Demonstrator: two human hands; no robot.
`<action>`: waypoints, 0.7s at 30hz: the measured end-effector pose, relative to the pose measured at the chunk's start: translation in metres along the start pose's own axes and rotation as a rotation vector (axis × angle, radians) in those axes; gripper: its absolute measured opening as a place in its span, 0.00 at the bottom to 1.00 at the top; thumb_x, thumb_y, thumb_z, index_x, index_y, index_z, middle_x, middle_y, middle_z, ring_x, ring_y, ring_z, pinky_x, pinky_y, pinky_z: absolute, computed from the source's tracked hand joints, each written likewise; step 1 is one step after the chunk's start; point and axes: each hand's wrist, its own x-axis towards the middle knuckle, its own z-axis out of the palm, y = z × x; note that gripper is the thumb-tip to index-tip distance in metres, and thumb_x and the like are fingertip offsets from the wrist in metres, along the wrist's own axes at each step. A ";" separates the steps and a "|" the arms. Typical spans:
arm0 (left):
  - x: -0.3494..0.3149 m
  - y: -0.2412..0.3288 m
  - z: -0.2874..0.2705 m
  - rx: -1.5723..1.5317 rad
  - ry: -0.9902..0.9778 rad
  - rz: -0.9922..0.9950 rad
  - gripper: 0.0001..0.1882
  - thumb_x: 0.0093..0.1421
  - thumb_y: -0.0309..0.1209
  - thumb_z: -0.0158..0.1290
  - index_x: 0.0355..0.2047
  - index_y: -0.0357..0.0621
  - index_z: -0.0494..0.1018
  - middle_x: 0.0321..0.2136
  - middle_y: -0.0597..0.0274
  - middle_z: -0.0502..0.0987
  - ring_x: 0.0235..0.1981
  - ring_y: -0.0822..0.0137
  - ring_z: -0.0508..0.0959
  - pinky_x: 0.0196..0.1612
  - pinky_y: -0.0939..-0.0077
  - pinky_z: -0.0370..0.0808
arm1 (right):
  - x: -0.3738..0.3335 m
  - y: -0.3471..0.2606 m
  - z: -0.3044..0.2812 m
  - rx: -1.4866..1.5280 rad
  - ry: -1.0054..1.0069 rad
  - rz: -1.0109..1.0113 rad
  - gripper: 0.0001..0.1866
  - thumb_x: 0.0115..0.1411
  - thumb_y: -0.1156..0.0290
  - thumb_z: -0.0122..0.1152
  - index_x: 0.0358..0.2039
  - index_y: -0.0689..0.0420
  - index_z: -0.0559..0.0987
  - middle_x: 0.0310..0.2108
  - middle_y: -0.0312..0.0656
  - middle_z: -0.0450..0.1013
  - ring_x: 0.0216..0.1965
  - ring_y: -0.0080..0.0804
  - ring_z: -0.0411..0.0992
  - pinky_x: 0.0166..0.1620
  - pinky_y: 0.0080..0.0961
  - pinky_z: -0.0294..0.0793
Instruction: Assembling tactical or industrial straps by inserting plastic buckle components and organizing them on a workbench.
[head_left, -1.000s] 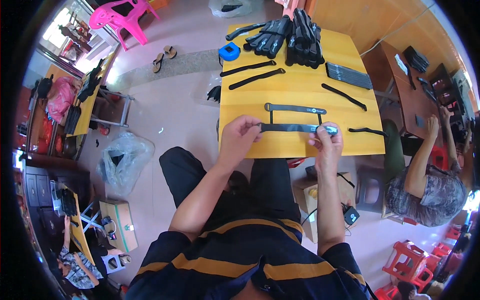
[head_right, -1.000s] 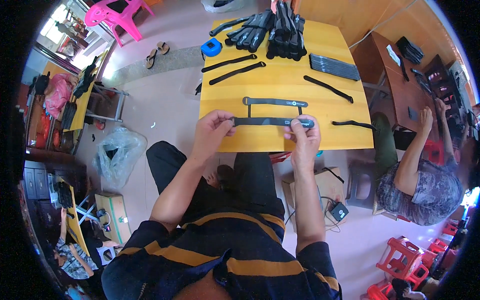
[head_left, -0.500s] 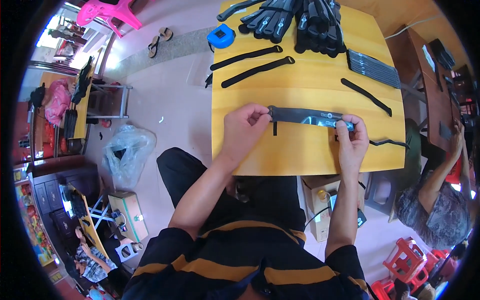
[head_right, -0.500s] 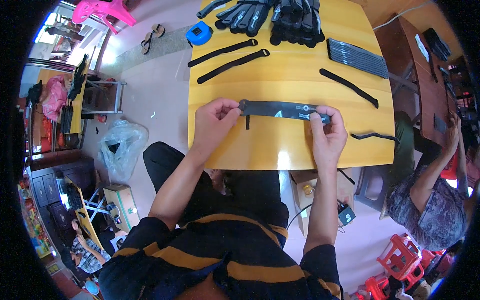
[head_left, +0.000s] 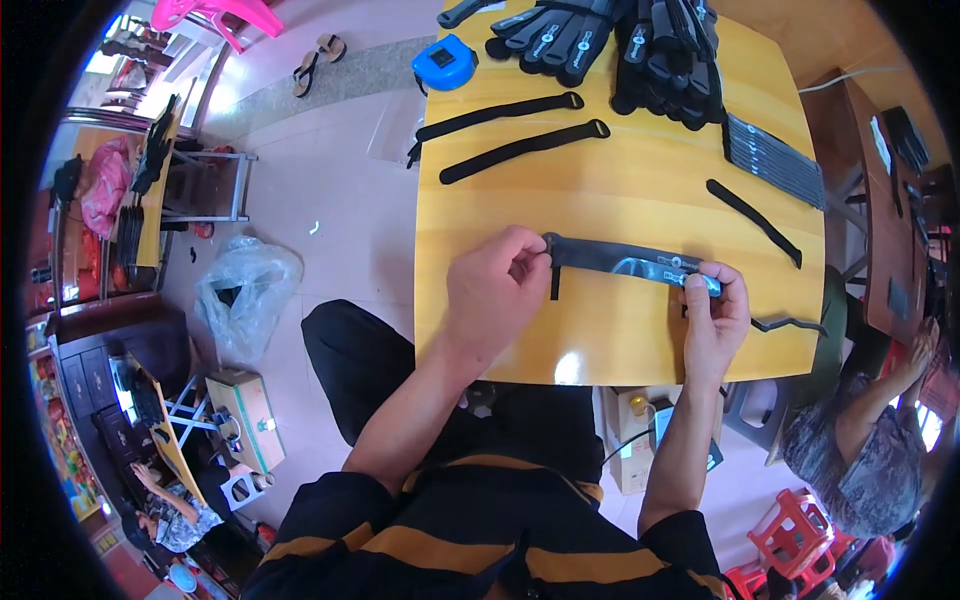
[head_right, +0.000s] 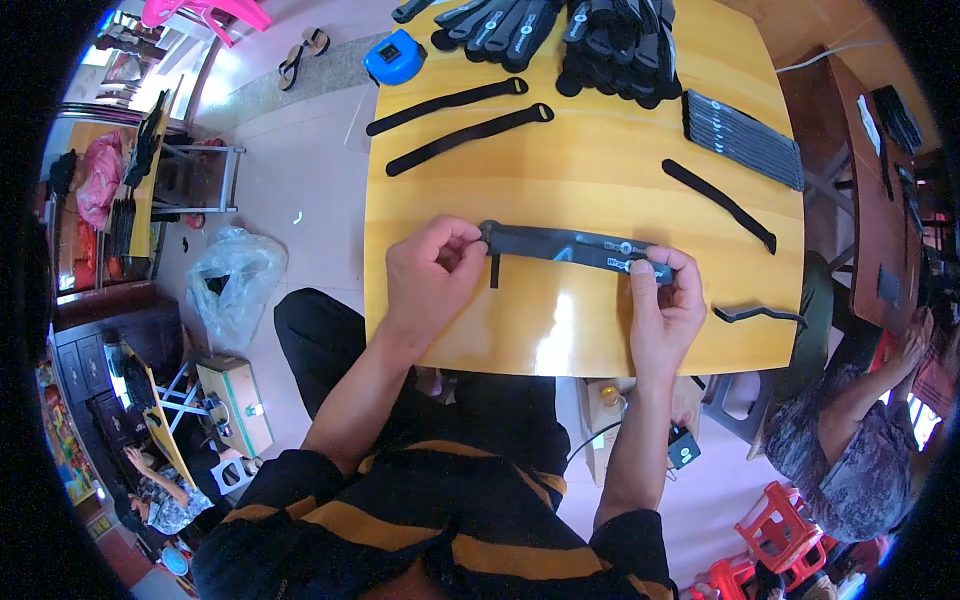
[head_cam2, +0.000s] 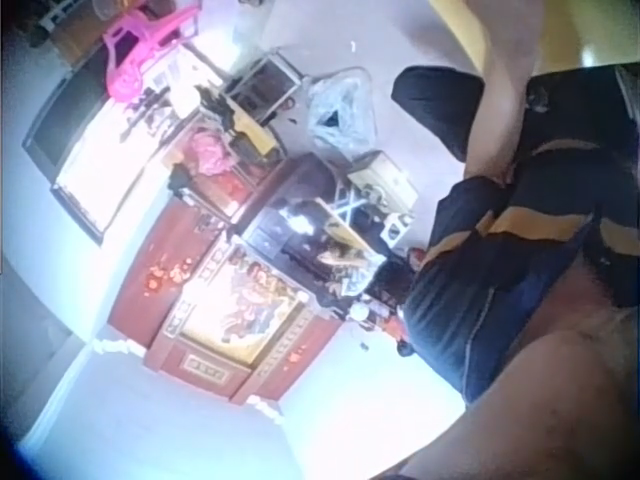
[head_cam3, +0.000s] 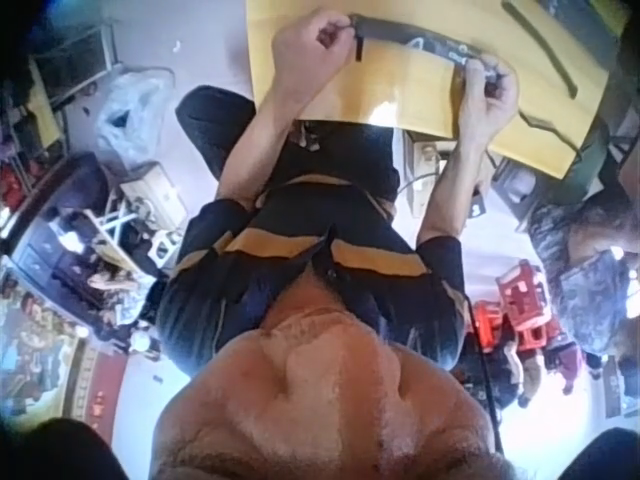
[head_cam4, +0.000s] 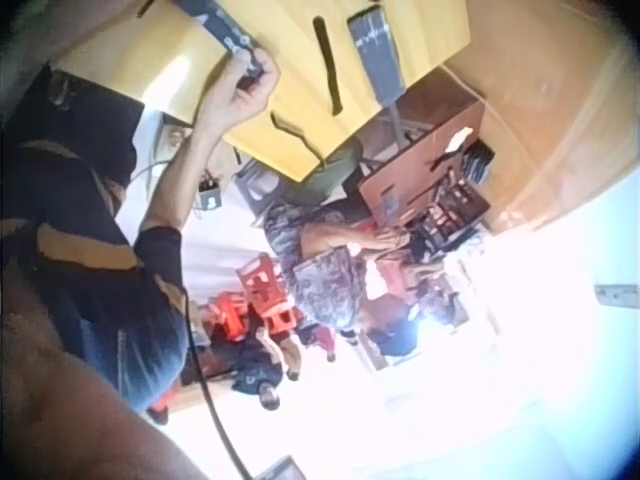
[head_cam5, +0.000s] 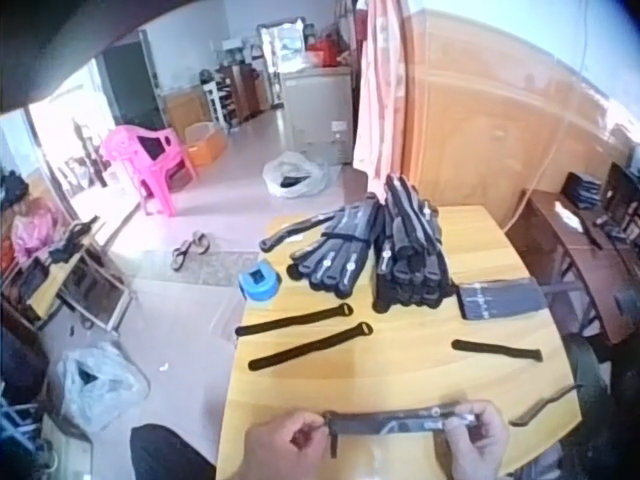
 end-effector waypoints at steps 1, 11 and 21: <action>0.000 -0.001 0.001 -0.001 0.002 0.001 0.06 0.55 0.20 0.61 0.32 0.40 0.75 0.23 0.59 0.80 0.22 0.68 0.82 0.27 0.77 0.76 | 0.001 0.000 0.000 -0.006 0.007 -0.002 0.08 0.66 0.73 0.63 0.45 0.58 0.76 0.31 0.29 0.72 0.29 0.13 0.68 0.32 0.11 0.67; 0.003 0.000 0.002 -0.034 -0.009 -0.023 0.04 0.55 0.19 0.60 0.31 0.38 0.76 0.21 0.61 0.79 0.21 0.73 0.80 0.26 0.80 0.75 | 0.003 -0.002 0.005 -0.032 0.051 0.021 0.08 0.63 0.75 0.66 0.42 0.60 0.78 0.30 0.27 0.71 0.30 0.12 0.65 0.33 0.10 0.63; 0.006 -0.002 0.002 0.027 -0.007 0.030 0.05 0.55 0.18 0.60 0.29 0.38 0.75 0.19 0.63 0.78 0.19 0.77 0.78 0.24 0.83 0.73 | 0.003 0.001 0.007 -0.055 0.051 -0.002 0.08 0.63 0.75 0.66 0.41 0.60 0.78 0.29 0.27 0.72 0.28 0.10 0.64 0.31 0.09 0.62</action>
